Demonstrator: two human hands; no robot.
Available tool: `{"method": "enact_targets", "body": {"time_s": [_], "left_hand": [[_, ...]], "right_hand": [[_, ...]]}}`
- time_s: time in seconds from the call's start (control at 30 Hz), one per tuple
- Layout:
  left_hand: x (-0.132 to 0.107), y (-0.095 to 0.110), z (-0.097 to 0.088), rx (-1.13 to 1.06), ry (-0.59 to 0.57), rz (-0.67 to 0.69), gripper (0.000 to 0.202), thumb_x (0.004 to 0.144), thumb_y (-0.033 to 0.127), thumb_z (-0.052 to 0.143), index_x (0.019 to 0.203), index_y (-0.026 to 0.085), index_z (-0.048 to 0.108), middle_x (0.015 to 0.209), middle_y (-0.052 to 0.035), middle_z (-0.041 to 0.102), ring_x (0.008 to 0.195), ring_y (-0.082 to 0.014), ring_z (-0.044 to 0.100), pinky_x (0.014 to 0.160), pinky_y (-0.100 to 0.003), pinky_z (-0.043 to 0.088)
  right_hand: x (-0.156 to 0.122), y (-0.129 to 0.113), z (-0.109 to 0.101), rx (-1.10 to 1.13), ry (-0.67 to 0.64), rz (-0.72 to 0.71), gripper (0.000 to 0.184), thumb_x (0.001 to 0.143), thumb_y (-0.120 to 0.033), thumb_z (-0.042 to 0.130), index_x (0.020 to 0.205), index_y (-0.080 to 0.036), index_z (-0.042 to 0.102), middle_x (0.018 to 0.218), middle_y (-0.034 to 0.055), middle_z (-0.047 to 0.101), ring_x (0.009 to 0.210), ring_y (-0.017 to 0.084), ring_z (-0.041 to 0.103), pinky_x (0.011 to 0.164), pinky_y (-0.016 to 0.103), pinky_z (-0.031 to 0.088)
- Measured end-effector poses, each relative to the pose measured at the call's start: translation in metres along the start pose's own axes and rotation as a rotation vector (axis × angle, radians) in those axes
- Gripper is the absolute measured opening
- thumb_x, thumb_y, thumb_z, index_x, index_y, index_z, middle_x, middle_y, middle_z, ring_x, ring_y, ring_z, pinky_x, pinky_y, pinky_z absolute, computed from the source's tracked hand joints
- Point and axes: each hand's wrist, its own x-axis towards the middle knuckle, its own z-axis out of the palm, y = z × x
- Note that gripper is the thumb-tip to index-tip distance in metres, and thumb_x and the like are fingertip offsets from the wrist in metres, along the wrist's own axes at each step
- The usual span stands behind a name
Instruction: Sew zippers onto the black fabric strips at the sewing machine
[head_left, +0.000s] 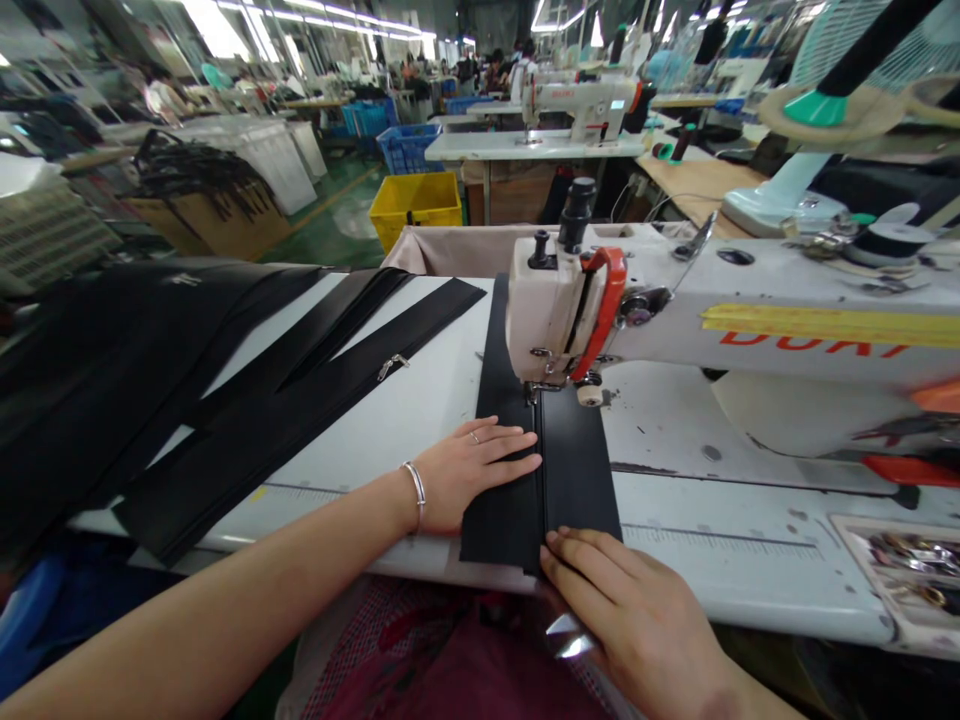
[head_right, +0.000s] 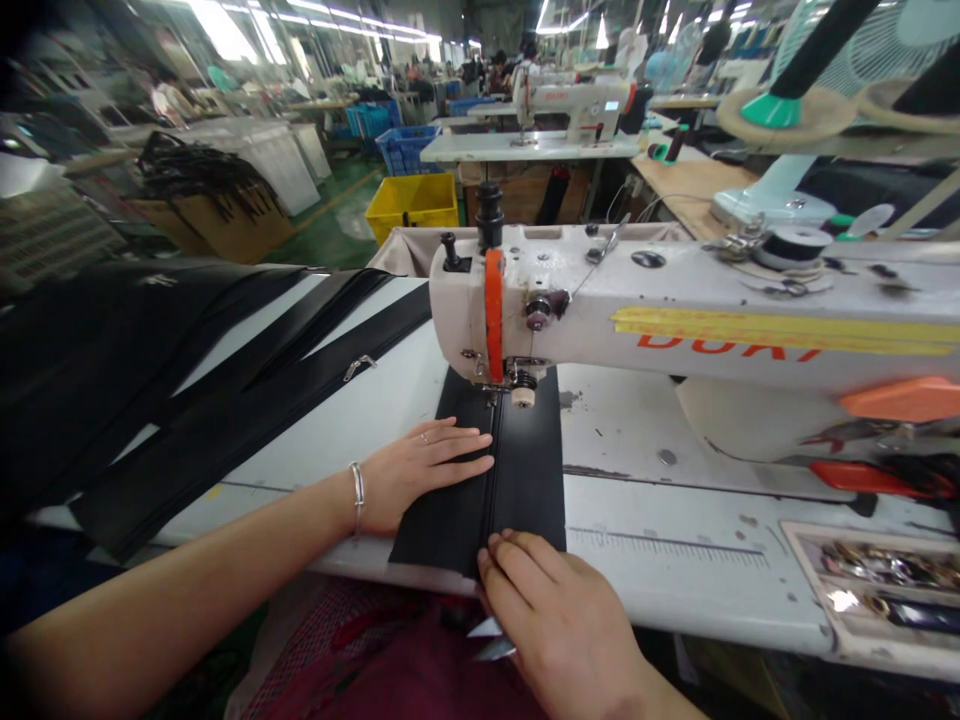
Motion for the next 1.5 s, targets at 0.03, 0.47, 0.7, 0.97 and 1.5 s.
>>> {"method": "enact_targets", "body": {"time_s": [0.03,0.47,0.7,0.97,1.5], "left_hand": [[0.0,0.0,0.0,-0.006,-0.003,-0.002,0.09,0.064,0.026,0.062,0.146,0.021,0.026,0.153,-0.0085,0.023,0.141,-0.0261,0.021,0.117,-0.048,0.011],[0.001,0.003,0.008,-0.004,0.123,-0.013,0.06,0.092,0.054,0.044,0.141,0.021,0.037,0.149,-0.0095,0.033,0.137,-0.0262,0.03,0.116,-0.048,0.018],[-0.001,0.002,0.01,-0.021,0.151,0.02,0.057,0.093,0.048,0.046,0.14,0.017,0.038,0.146,-0.0126,0.037,0.135,-0.0261,0.033,0.115,-0.049,0.021],[0.002,-0.002,0.01,0.011,0.172,0.017,0.052,0.094,0.043,0.045,0.133,0.008,0.047,0.138,-0.0167,0.047,0.131,-0.0255,0.04,0.114,-0.046,0.027],[0.033,-0.024,0.008,0.041,0.282,-0.086,0.039,0.093,0.032,0.043,0.126,0.01,0.048,0.128,-0.0144,0.051,0.123,-0.0235,0.047,0.112,-0.042,0.033]], "right_hand": [[0.002,0.001,0.0,0.006,-0.001,0.001,0.036,0.088,-0.01,0.045,0.121,-0.014,0.059,0.116,0.0076,0.064,0.108,0.023,0.057,0.087,0.035,0.054],[0.02,0.02,-0.001,0.003,-0.064,0.082,0.042,0.077,-0.007,0.051,0.116,-0.018,0.06,0.117,0.0062,0.062,0.107,0.023,0.056,0.09,0.036,0.051],[0.038,0.033,-0.003,-0.064,-0.096,0.126,0.04,0.077,-0.014,0.059,0.116,-0.018,0.059,0.119,0.0073,0.06,0.109,0.023,0.055,0.09,0.037,0.051],[0.057,0.049,-0.003,-0.076,-0.095,0.175,0.033,0.082,-0.016,0.055,0.115,-0.019,0.06,0.121,0.005,0.06,0.109,0.021,0.054,0.092,0.037,0.048],[0.095,0.081,0.001,-0.144,-0.156,0.307,0.032,0.087,-0.025,0.049,0.117,-0.021,0.058,0.118,0.0069,0.061,0.104,0.025,0.056,0.083,0.036,0.047]]}}
